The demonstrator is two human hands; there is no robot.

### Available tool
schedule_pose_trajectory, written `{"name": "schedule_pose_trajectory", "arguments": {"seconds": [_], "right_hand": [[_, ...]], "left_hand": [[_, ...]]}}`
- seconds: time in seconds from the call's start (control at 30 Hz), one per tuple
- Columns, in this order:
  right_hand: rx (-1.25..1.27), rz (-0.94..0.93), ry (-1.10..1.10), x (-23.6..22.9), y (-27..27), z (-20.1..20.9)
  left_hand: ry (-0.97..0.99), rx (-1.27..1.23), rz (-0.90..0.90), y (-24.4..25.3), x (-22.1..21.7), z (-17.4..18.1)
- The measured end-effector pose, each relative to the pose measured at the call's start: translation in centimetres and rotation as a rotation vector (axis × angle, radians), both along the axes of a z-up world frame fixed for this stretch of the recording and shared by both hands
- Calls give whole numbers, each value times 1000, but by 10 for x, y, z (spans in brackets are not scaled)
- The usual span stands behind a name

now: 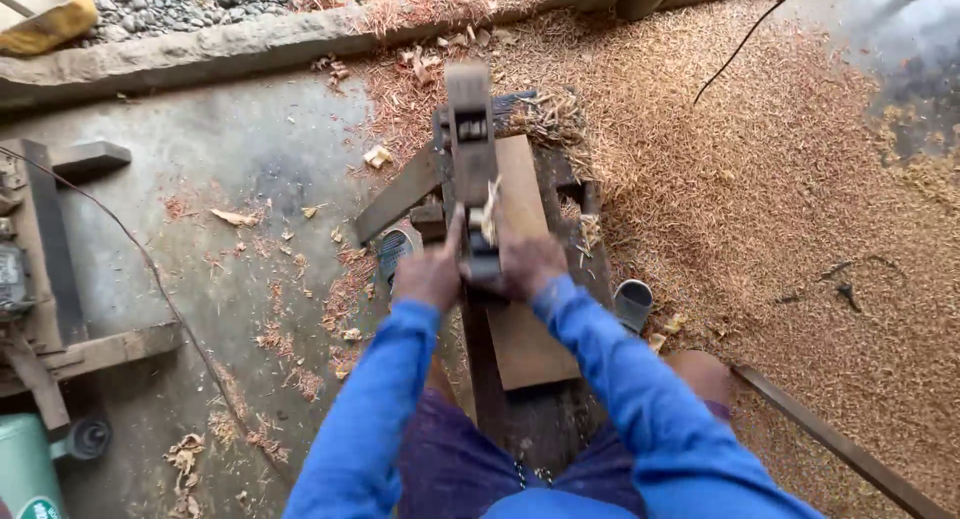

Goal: Planing a piece of wood with a manual hand plane while sitting at a low workbench.

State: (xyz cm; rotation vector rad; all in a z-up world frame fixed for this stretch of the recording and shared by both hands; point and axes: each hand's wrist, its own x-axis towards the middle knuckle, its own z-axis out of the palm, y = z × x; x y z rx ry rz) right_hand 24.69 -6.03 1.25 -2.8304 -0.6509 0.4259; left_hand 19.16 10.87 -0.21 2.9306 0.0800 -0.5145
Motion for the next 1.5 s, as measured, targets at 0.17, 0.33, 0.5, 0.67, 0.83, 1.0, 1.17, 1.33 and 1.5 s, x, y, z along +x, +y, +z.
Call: {"name": "schedule_pose_trajectory", "arguments": {"seconds": [0.17,0.33,0.5,0.67,0.83,1.0,1.17,1.33,1.5], "right_hand": [[8,8,160,-161,-56,14],[132,197,179,-193,-78,-18],[40,119,29,27,-5,-47],[140,192,-139,153,57,-24],[-104,85,-81,141,55,-23],[118,2,-125,-20,3,-15],[-31,62,9,-209,-60,-10],[185,119,112,-217,-63,9],[-12,121,40,-40,-6,-10]], "left_hand": [[-212,54,-95,-49,-174,7],[272,-144,-43,-61,-202,12],[-387,34,-48,15,11,-14],[17,1,36,57,151,-40],[-184,91,19,53,145,-68],[-46,-24,-25,10,-12,17],[114,-97,-158,-40,-197,17],[171,-210,-107,-48,-224,15],[54,-52,-97,6,-45,5]]}}
